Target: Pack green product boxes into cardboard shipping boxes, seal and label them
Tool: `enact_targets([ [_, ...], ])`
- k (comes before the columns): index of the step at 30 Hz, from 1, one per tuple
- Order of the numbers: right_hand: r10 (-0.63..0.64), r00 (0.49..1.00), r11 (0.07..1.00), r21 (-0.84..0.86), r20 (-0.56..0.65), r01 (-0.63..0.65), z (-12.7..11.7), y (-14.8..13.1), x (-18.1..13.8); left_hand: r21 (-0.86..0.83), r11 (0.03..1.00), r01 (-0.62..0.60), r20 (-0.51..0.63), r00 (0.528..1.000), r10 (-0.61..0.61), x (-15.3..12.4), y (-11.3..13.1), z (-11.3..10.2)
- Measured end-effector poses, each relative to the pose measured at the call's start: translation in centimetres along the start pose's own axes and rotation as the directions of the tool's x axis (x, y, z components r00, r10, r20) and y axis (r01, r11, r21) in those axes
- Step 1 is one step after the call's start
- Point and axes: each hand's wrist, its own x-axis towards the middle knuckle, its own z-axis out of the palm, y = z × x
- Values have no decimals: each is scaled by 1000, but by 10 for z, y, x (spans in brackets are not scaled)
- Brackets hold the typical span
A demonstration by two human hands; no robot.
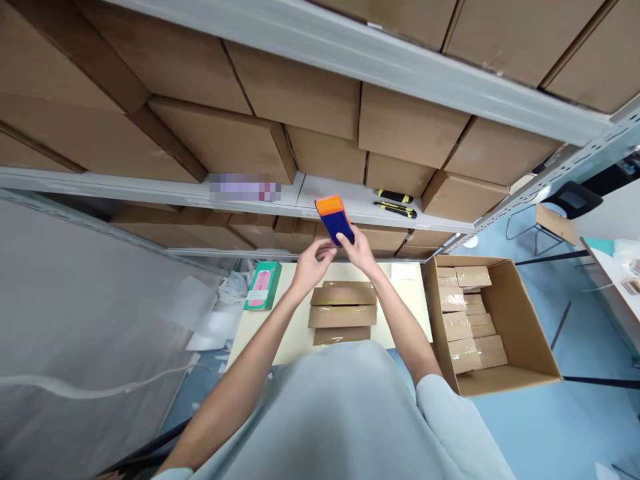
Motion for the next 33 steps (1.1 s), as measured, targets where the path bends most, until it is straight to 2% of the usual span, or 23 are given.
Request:
enact_targets([
  [2, 72, 997, 982, 175, -29, -65, 9, 3, -49, -32, 999, -16, 25, 1000, 16, -34, -4, 4],
  [6, 247, 968, 922, 317, -45, -221, 26, 7, -128, -35, 999, 41, 79, 996, -38, -93, -14, 8],
  [10, 393, 916, 828, 404, 76, -389, 29, 9, -174, -7, 996, 89, 150, 985, -87, -138, -27, 8],
  [14, 443, 878, 770, 425, 182, -476, 27, 8, -200, 85, 995, 50, 216, 974, -67, -167, -28, 2],
  [18, 418, 891, 807, 379, 175, -453, 27, 7, -220, 225, 973, 41, 295, 949, -109, -168, -8, -20],
  [19, 409, 895, 818, 362, 181, -447, 27, 6, -225, 251, 966, 57, 266, 956, -126, -165, -1, -28],
  [21, 386, 898, 837, 328, 213, -438, 24, 4, -233, 251, 963, 101, 137, 981, -139, -155, 15, -43],
  [23, 360, 898, 859, 286, 255, -425, 18, 0, -239, 186, 979, 83, 112, 988, -106, -144, 30, -54],
  [28, 300, 906, 932, 109, 299, -345, 0, -9, -245, 102, 994, 33, 291, 955, -62, -127, 49, -60],
  [33, 283, 916, 957, -24, 284, -288, -13, -13, -247, 103, 993, 57, 369, 925, -91, -126, 54, -60],
])
